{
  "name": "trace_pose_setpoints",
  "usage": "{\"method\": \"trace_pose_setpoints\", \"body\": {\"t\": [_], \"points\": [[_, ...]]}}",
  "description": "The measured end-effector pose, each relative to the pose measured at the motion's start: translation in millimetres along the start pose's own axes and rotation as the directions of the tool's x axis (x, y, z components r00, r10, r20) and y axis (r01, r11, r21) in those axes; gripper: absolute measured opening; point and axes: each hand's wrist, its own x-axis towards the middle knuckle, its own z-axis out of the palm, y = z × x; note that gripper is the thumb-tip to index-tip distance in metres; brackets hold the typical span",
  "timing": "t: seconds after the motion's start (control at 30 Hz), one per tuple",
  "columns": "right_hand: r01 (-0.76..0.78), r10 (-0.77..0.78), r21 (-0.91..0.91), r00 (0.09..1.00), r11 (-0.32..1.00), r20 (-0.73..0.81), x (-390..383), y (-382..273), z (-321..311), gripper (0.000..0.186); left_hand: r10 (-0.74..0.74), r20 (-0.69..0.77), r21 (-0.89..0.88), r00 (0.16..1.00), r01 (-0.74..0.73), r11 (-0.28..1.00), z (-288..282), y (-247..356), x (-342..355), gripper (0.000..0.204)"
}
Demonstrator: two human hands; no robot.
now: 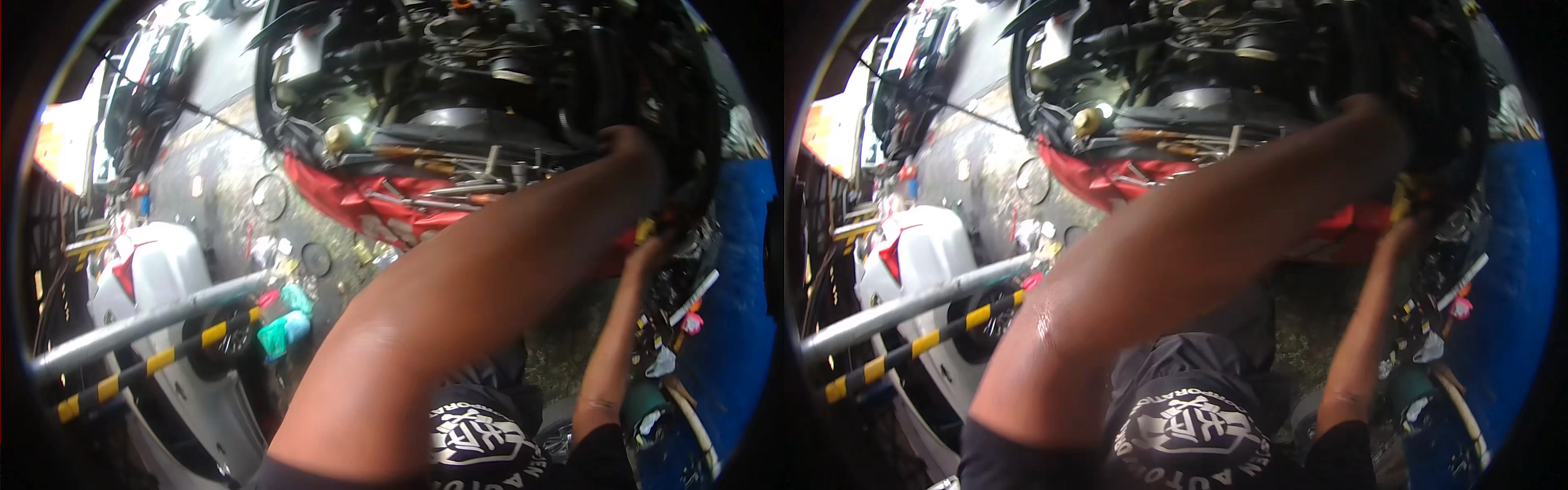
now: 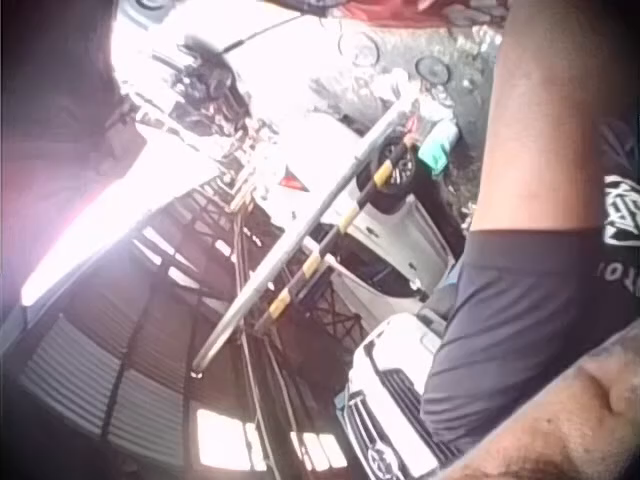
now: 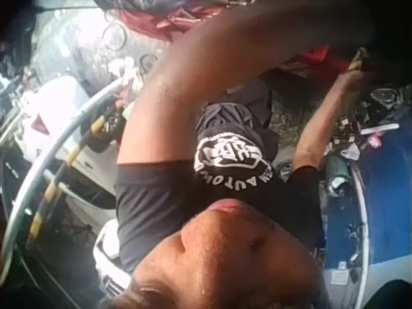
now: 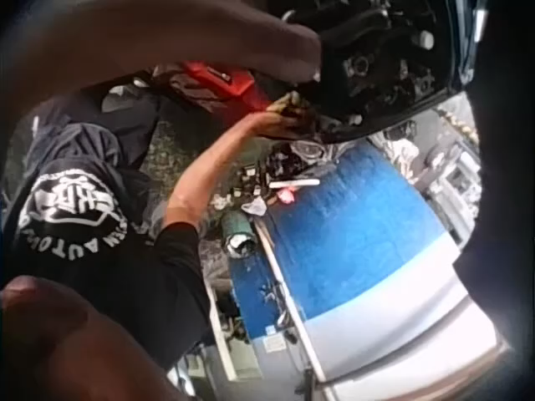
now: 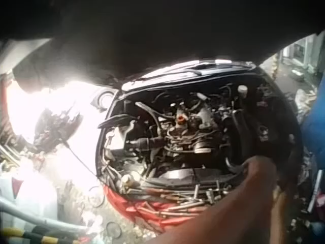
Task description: Repairing or inspecting components within the engine bay of a vehicle, including detaching the air intake and working on the battery terminal.
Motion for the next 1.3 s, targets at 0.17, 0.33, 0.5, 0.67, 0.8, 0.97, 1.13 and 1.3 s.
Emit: {"method": "trace_pose_setpoints", "body": {"t": [0.17, 0.33, 0.5, 0.67, 0.8, 0.97, 1.13, 1.3], "points": [[0.570, -0.386, -0.310, 0.782, 0.761, 0.489, -99, -68, 24, 0.050, -0.513, 0.029, -0.458, 0.858, 0.468, 0.756, 90, -2, -162, 0.025], [0.851, -0.608, -0.090, 0.440, 0.518, 0.661, -157, -86, 76, 0.057, -0.808, 0.266, -0.523, 0.526, 0.783, 0.338, 145, 12, -399, 0.031], [0.838, -0.340, -0.308, 0.480, 0.450, 0.809, -200, -101, 107, 0.065, -0.944, 0.314, -0.594, 0.102, 0.797, -0.111, 132, 20, -524, 0.034], [0.755, -0.325, -0.127, 0.420, 0.643, 0.847, -244, -128, 174, 0.044, -1.000, 0.026, -0.741, -0.003, 0.671, -0.021, 132, -64, -560, 0.036], [0.685, -0.269, 0.021, 0.257, 0.729, 0.928, -316, -161, 263, 0.037, -0.952, -0.236, -0.827, -0.195, 0.554, 0.092, 117, -210, -549, 0.053], [0.273, -0.081, 0.049, 0.106, 0.961, 0.991, -388, -229, 395, 0.039, -0.814, -0.328, -0.718, -0.479, 0.687, -0.115, 109, -354, -523, 0.087], [-0.486, 0.195, -0.194, -0.049, 0.852, 0.980, -431, -300, 553, 0.059, -0.821, -0.210, -0.651, -0.531, 0.702, -0.288, 135, -387, -507, 0.098], [-0.728, 0.375, -0.256, 0.002, 0.635, 0.927, -493, -332, 682, 0.078, -0.781, -0.265, -0.694, -0.565, 0.675, -0.253, 140, -389, -511, 0.098]]}}
